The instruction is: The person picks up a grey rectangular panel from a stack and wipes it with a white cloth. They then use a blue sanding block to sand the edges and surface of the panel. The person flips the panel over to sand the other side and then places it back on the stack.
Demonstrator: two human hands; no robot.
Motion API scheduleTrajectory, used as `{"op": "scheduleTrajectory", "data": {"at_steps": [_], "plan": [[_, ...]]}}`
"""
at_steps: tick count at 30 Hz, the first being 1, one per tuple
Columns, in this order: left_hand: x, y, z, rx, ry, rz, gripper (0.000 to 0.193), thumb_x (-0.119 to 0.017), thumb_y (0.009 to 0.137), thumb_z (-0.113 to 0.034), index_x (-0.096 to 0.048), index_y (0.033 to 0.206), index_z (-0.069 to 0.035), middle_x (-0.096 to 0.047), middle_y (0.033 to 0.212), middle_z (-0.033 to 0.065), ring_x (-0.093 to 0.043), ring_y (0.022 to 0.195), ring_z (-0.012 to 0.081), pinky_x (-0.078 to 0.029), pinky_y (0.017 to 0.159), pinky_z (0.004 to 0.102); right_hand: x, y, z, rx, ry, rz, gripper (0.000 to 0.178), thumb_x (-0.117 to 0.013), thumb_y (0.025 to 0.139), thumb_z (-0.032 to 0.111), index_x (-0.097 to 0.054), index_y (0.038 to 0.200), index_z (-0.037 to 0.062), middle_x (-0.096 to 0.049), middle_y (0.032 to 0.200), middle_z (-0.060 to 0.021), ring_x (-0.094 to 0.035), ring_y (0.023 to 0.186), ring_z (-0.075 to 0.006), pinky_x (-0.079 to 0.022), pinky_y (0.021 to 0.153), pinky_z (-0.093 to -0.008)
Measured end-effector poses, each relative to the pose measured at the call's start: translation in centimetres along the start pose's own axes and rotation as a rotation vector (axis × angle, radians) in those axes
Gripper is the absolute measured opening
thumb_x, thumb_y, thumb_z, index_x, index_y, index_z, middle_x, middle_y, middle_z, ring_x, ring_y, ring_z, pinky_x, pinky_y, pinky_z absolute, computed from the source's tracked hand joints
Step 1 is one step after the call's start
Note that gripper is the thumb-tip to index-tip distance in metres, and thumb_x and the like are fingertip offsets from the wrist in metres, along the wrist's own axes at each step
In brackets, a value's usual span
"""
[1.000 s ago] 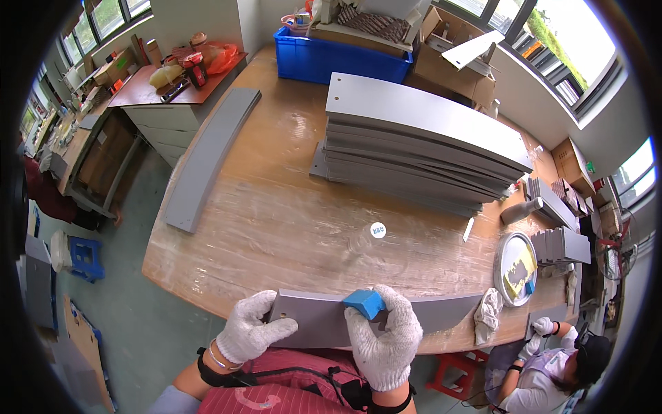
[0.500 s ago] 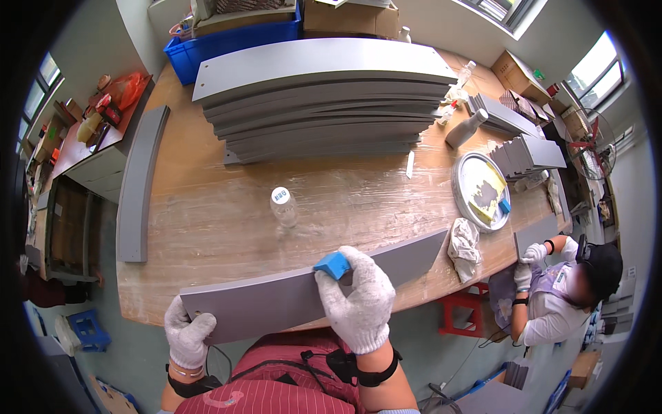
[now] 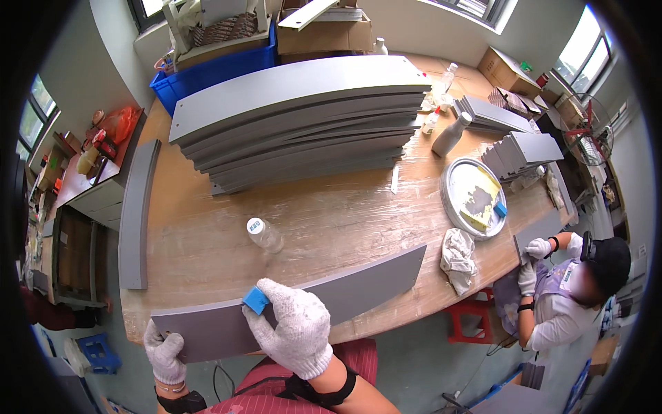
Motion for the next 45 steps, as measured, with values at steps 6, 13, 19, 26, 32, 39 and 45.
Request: {"op": "scheduleTrajectory", "data": {"at_steps": [6, 13, 19, 26, 32, 39, 45], "plan": [[2.6, -0.2, -0.8, -0.056, 0.003, -0.062, 0.046, -0.081, 0.073, -0.017, -0.067, 0.112, 0.003, -0.072, 0.097, 0.0053, -0.066, 0.084, 0.0143, -0.052, 0.076, 0.027, 5.5, -1.3, -8.9, -0.162, -0.09, -0.358, 0.033, -0.082, 0.079, 0.006, -0.067, 0.108, 0.0018, -0.07, 0.084, -0.0085, -0.067, 0.071, -0.0209, -0.055, 0.068, -0.0341], [2.8, 1.2, -0.9, -0.113, 0.014, 0.003, 0.059, -0.083, 0.08, -0.022, -0.059, 0.127, 0.004, -0.07, 0.109, 0.0078, -0.067, 0.094, 0.0173, -0.053, 0.084, 0.0296, 5.8, -1.9, -9.3, -0.251, 0.033, -0.375, 0.038, -0.083, 0.078, 0.005, -0.067, 0.112, 0.0037, -0.07, 0.089, -0.0072, -0.067, 0.075, -0.0209, -0.054, 0.072, -0.0349], [3.1, 1.8, -0.9, -0.138, 0.056, -0.013, 0.066, -0.083, 0.082, -0.025, -0.055, 0.134, 0.004, -0.07, 0.108, 0.0064, -0.067, 0.085, 0.0124, -0.052, 0.07, 0.0231, 3.7, -0.4, -7.2, -0.05, -0.091, -0.177, 0.038, -0.083, 0.078, 0.007, -0.067, 0.112, 0.0038, -0.072, 0.092, -0.0108, -0.07, 0.078, -0.0256, -0.056, 0.071, -0.0345], [3.3, 2.6, -0.8, -0.136, 0.107, 0.014, 0.066, -0.083, 0.084, -0.031, -0.055, 0.134, 0.003, -0.069, 0.111, 0.0056, -0.066, 0.095, 0.0137, -0.053, 0.084, 0.0269, 9.3, -0.7, -15.2, -0.178, -0.245, -0.405, 0.036, -0.083, 0.078, 0.01, -0.067, 0.11, 0.0064, -0.07, 0.084, -0.009, -0.068, 0.073, -0.0288, -0.054, 0.068, -0.0382], [5.6, 4.0, 0.8, -0.113, 0.155, 0.063, 0.07, -0.082, 0.087, -0.035, -0.053, 0.137, 0.003, -0.067, 0.121, 0.008, -0.064, 0.108, 0.0182, -0.049, 0.096, 0.0328, 16.2, -1.5, -25.0, -0.486, -0.411, -0.561, 0.037, -0.082, 0.081, 0.013, -0.066, 0.112, 0.0028, -0.071, 0.089, -0.0104, -0.068, 0.078, -0.0219, -0.055, 0.073, -0.0354], [6.9, 4.8, 1.9, -0.083, 0.245, 0.062, 0.071, -0.082, 0.087, -0.037, -0.051, 0.137, 0.003, -0.066, 0.123, 0.0093, -0.064, 0.111, 0.0199, -0.048, 0.098, 0.0345, 20.7, -1.9, -30.0, -0.73, 0.232, -0.447, 0.03, -0.078, 0.083, 0.016, -0.066, 0.107, 0.0021, -0.067, 0.084, -0.0041, -0.06, 0.071, -0.0102, -0.047, 0.064, -0.0252], [8.1, 5.2, 2.0, -0.027, 0.238, 0.097, 0.07, -0.081, 0.087, -0.037, -0.051, 0.137, 0.003, -0.065, 0.125, 0.0095, -0.063, 0.113, 0.0206, -0.048, 0.099, 0.0357, 21.5, 0.2, -28.1, -0.817, 0.246, -0.067, 0.027, -0.073, 0.083, 0.023, -0.067, 0.1, 0.0037, -0.067, 0.077, -0.0021, -0.057, 0.067, -0.007, -0.043, 0.06, -0.022]]}}
Point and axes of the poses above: each hand's wrist, its own y-axis towards the middle knuckle, its own x-axis out of the back of the hand, z = x × y, the point moved 4 cm from there along y, towards the middle knuckle
